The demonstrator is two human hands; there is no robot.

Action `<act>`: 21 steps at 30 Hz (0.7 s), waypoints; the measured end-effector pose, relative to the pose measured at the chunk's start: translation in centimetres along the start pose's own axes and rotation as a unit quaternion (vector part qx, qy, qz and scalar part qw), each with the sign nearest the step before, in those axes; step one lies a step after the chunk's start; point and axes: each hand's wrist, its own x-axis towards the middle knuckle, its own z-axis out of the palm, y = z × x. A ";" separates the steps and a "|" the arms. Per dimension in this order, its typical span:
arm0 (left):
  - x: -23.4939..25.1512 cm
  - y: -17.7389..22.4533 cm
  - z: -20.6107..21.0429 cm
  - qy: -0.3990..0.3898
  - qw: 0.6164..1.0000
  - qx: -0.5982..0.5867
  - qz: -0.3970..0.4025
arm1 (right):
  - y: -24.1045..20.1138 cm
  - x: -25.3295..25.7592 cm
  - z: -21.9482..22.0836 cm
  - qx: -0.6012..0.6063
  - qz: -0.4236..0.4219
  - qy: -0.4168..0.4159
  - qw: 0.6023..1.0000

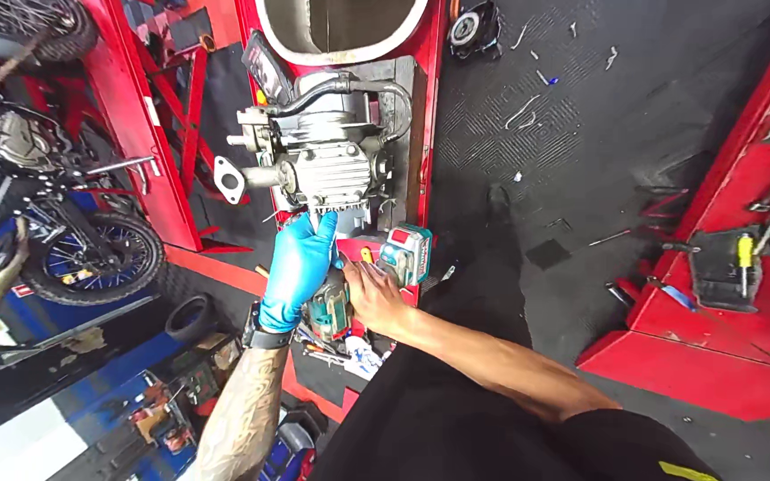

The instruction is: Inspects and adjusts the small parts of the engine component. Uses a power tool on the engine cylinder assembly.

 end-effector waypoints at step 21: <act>-1.2 -0.8 0.0 0.000 0.999 0.049 -0.015 | -0.6 -0.8 -0.3 -0.047 0.006 -0.069 0.996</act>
